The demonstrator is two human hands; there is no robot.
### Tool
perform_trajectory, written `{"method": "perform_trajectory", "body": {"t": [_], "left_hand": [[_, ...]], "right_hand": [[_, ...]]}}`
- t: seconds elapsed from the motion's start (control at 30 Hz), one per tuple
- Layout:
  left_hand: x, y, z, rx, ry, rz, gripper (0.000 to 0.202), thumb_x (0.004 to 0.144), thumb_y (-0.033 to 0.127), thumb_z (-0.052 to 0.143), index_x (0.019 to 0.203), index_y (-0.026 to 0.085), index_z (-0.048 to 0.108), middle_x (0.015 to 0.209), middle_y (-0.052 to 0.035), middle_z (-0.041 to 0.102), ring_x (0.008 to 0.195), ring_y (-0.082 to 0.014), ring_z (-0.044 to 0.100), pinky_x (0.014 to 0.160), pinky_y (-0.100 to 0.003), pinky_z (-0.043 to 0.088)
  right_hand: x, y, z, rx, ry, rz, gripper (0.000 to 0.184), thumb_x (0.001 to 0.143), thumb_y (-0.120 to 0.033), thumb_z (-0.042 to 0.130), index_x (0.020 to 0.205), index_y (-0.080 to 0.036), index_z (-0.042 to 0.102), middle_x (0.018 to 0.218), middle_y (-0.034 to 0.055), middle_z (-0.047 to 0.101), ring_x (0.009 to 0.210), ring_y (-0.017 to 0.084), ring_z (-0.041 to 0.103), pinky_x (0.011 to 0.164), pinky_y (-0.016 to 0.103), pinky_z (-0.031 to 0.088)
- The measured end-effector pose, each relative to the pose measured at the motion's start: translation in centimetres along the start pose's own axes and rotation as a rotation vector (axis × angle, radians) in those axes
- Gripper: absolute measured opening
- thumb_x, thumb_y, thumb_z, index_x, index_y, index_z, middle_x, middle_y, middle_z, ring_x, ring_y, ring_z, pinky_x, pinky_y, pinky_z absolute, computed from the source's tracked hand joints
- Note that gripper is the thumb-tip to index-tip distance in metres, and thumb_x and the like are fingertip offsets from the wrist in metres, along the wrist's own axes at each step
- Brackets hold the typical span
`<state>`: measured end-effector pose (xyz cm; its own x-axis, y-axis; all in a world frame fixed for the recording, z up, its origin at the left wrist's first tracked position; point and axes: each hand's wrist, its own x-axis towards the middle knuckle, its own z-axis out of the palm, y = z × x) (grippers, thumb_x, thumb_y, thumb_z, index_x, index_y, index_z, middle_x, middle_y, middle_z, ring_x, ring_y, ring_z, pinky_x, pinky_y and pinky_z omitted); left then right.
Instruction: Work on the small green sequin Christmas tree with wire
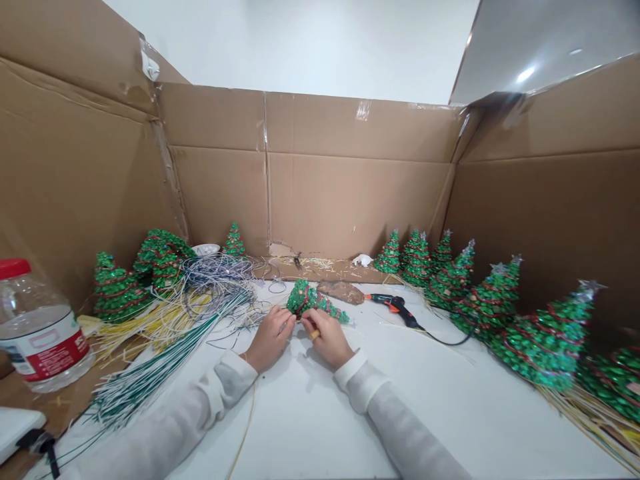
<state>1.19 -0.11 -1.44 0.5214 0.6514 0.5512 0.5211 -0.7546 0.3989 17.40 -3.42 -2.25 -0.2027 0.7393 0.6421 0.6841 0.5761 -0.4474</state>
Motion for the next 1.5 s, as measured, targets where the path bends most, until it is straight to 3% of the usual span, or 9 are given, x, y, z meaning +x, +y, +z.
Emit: {"method": "perform_trajectory", "body": {"t": [0.53,0.9,1.5], "left_hand": [[-0.02,0.2,-0.06,-0.088,-0.036,-0.069,0.03,0.09,0.029,0.032,0.062,0.019,0.04,0.067,0.0007,0.047,0.067,-0.0137,0.046,0.062,-0.026,0.035],[-0.05,0.49,-0.2,-0.137,-0.094,-0.108,0.029,0.089,0.029,0.033,0.064,0.018,0.046,0.068,0.0007,0.051,0.067,-0.0132,0.048,0.061,-0.025,0.035],[-0.09,0.15,-0.02,-0.126,-0.151,-0.086,0.03,0.089,0.028,0.034,0.065,0.018,0.047,0.068,0.0001,0.051,0.069,-0.0139,0.049,0.062,-0.026,0.036]], "right_hand": [[0.03,0.27,0.09,0.002,-0.059,0.011,0.016,0.088,-0.02,0.042,0.088,-0.019,0.058,0.079,0.0026,0.06,0.074,0.014,0.053,0.065,0.022,0.037],[0.02,0.53,0.43,-0.045,-0.116,0.012,0.018,0.089,-0.022,0.042,0.09,-0.02,0.059,0.08,0.0031,0.062,0.075,0.014,0.055,0.065,0.023,0.037],[0.06,-0.05,0.12,-0.152,-0.195,0.018,0.017,0.086,-0.019,0.041,0.086,-0.019,0.059,0.076,0.0028,0.062,0.072,0.014,0.055,0.061,0.023,0.032]]}}
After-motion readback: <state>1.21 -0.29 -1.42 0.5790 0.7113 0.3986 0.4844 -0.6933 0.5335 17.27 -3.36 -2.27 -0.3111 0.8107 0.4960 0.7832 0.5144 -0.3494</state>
